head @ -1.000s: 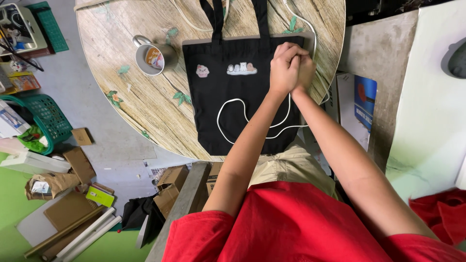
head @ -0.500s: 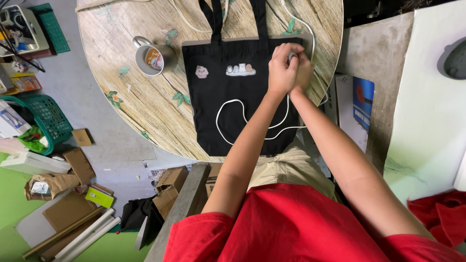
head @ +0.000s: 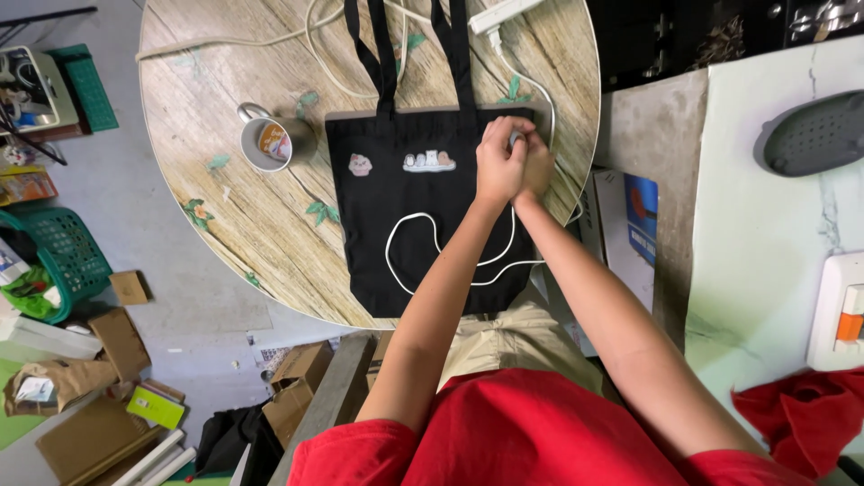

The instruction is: Applying decorative patches to a black tote bag using a small heat press tool.

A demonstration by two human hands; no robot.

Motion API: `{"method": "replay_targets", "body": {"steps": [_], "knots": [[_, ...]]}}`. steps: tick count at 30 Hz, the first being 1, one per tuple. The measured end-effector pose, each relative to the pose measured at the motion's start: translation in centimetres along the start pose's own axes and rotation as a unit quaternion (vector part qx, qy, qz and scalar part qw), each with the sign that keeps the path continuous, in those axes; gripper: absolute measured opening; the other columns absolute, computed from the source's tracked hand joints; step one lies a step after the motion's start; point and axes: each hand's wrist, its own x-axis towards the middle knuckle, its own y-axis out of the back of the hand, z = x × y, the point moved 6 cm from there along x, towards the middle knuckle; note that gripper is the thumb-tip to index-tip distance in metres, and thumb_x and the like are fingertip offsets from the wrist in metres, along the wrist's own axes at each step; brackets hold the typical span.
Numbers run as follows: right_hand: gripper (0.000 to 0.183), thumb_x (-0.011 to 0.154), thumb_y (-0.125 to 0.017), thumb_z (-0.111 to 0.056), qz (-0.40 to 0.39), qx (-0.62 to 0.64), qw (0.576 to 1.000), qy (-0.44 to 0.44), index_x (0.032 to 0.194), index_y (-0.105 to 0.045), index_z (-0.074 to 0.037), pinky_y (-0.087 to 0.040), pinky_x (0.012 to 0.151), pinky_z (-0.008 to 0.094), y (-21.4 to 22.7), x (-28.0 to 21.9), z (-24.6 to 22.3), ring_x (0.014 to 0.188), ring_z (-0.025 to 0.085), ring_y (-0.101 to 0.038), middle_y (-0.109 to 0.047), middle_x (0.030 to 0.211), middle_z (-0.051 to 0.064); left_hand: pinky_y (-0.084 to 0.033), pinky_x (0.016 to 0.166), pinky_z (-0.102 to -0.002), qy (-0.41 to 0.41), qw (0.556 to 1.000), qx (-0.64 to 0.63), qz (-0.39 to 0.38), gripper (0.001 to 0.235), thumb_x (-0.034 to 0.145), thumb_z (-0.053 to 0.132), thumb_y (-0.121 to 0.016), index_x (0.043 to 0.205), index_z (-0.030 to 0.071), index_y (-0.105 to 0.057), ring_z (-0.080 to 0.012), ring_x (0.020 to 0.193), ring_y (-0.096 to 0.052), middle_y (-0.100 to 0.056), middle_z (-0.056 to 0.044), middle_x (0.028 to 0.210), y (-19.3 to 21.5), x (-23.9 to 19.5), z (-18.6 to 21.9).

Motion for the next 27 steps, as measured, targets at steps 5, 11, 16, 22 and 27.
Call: {"method": "replay_targets", "body": {"steps": [5,11,16,22,27], "knots": [[0.021,0.091,-0.064,-0.032,0.01,-0.028,1.0,-0.001,0.094,-0.073,-0.013,-0.056,0.058,0.048,-1.2,0.4,1.7,0.071,0.038,-0.073,-0.073,0.079,0.018,-0.053,0.081,-0.037,-0.026,1.0,0.002,0.005,0.016,0.085,0.0,-0.059,0.097,0.007,-0.068,-0.0304,0.092,-0.065,-0.068,-0.009,0.093,0.0,0.1,-0.1],[0.023,0.088,-0.066,-0.035,0.011,-0.017,1.0,-0.005,0.095,-0.073,-0.014,-0.056,0.058,0.048,-1.0,0.3,1.4,0.071,0.038,-0.073,-0.073,0.079,0.018,-0.053,0.079,-0.038,-0.002,1.0,0.003,-0.002,0.016,0.084,0.0,-0.059,0.095,0.006,-0.069,-0.0307,0.088,-0.065,-0.068,-0.01,0.091,-0.1,0.0,-0.3],[0.025,0.088,-0.067,-0.037,0.008,-0.035,0.999,-0.022,0.096,-0.073,-0.014,-0.056,0.058,0.048,-1.0,0.1,1.0,0.07,0.039,-0.072,-0.073,0.077,0.018,-0.054,0.08,-0.038,-0.021,1.0,0.002,0.0,0.015,0.085,0.001,-0.059,0.095,0.006,-0.069,-0.0306,0.091,-0.065,-0.068,-0.01,0.092,0.1,0.0,-0.2],[0.024,0.091,-0.065,-0.037,0.015,-0.033,0.999,-0.019,0.096,-0.073,-0.014,-0.055,0.06,0.049,-1.3,0.2,1.4,0.071,0.039,-0.072,-0.073,0.08,0.018,-0.054,0.078,-0.037,-0.005,1.0,0.005,0.0,0.015,0.086,0.002,-0.059,0.095,0.006,-0.07,-0.0301,0.088,-0.065,-0.067,-0.01,0.091,0.1,0.1,-0.3],[0.025,0.085,-0.066,-0.035,0.011,-0.002,0.999,-0.033,0.095,-0.073,-0.013,-0.054,0.058,0.05,-0.1,-0.2,-0.3,0.07,0.039,-0.072,-0.073,0.08,0.018,-0.053,0.078,-0.037,-0.025,1.0,-0.004,0.009,0.015,0.085,0.001,-0.059,0.095,0.006,-0.069,-0.0298,0.089,-0.065,-0.068,-0.01,0.092,0.3,0.1,0.5]]}}
